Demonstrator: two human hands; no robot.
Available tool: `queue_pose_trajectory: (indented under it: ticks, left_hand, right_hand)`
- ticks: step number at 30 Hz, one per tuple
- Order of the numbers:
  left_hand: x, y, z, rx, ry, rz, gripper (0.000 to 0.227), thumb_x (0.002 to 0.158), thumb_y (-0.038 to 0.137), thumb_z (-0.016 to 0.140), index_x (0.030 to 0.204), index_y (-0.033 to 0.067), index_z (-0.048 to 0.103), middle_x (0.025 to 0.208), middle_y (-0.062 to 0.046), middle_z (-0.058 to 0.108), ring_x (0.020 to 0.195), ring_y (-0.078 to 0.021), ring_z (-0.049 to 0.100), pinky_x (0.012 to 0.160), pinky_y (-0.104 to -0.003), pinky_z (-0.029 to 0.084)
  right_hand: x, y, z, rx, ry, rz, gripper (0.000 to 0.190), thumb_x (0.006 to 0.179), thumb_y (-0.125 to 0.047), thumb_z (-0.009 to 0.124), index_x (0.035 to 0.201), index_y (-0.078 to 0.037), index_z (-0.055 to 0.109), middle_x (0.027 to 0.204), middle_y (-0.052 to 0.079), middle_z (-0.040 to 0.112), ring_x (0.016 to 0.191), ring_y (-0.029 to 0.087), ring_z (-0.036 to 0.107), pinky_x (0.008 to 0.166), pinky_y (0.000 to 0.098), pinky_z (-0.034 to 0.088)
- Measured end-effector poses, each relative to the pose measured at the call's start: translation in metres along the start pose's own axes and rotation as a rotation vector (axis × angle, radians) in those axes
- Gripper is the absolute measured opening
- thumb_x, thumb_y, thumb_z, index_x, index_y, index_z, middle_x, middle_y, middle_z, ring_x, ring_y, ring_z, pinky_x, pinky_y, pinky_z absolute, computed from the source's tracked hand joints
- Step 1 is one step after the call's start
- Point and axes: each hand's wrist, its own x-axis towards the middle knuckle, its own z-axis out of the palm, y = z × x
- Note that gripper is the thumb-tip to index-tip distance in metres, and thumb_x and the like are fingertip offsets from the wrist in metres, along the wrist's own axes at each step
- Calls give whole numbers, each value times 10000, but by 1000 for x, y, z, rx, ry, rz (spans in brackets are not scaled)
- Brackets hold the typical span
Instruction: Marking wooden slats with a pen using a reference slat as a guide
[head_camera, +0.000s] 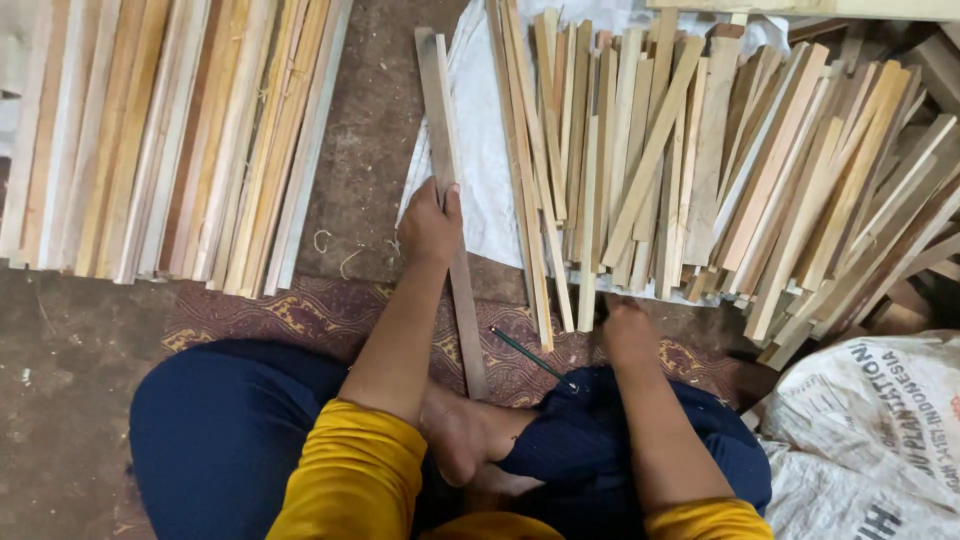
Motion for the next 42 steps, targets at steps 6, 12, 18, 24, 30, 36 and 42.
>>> queue_pose_trajectory:
  ticks: [6, 12, 18, 24, 30, 36, 42]
  left_hand:
    - [19, 22, 3, 59, 157, 51, 461, 987, 324, 609, 1360, 54, 622, 1038, -133, 709, 900, -358, 744, 703, -530, 618]
    - [26, 12, 23, 61, 269, 140, 434, 962, 342, 645, 1339, 128, 669, 990, -71, 675, 804, -335, 722, 623, -477, 602]
    - [27, 29, -8, -98, 204, 179, 399, 985, 224, 628, 1309, -5, 673, 978, -175, 737, 710, -325, 698, 614, -431, 573]
    - [31, 9, 20, -43, 264, 155, 417, 970, 360, 648, 1305, 119, 707, 958, -93, 700, 813, -370, 713, 648, -471, 579]
    - [30, 5, 25, -26, 306, 178, 415, 950, 376, 645, 1292, 151, 716, 924, -83, 693, 805, -363, 715, 664, -487, 570]
    - [29, 7, 19, -69, 254, 150, 395, 970, 340, 674, 1312, 147, 720, 939, -25, 712, 779, -315, 721, 626, -397, 576]
    - [27, 12, 17, -61, 244, 139, 406, 978, 356, 665, 1318, 139, 713, 934, -27, 710, 769, -287, 727, 636, -405, 575]
  right_hand:
    - [-56, 19, 1, 401, 421, 213, 177, 820, -159, 654, 995, -150, 675, 940, 130, 715, 884, 417, 733, 783, 532, 599]
    - [-82, -86, -52, 690, 486, -182, 290, 889, -251, 652, 1156, -249, 766, 715, 144, 757, 714, 356, 751, 650, 479, 584]
    - [-58, -114, -67, 274, -301, -247, 361, 970, -427, 603, 1221, -175, 540, 809, 145, 725, 718, 354, 694, 672, 489, 535]
    - [-40, -80, -8, 301, -154, -82, 441, 883, -457, 606, 1216, -176, 670, 802, 132, 757, 822, 364, 760, 667, 488, 609]
    - [-59, -107, -47, 290, 148, -141, 449, 909, -424, 635, 1255, -143, 691, 672, 158, 717, 673, 350, 750, 572, 452, 592]
    - [-56, -124, -41, 683, -102, -224, 392, 1027, -327, 480, 1328, -99, 585, 963, 265, 733, 852, 471, 743, 678, 558, 598]
    - [-43, -124, -31, 889, -4, -301, 546, 939, -319, 695, 1393, -40, 573, 1029, 296, 728, 926, 488, 731, 746, 522, 622]
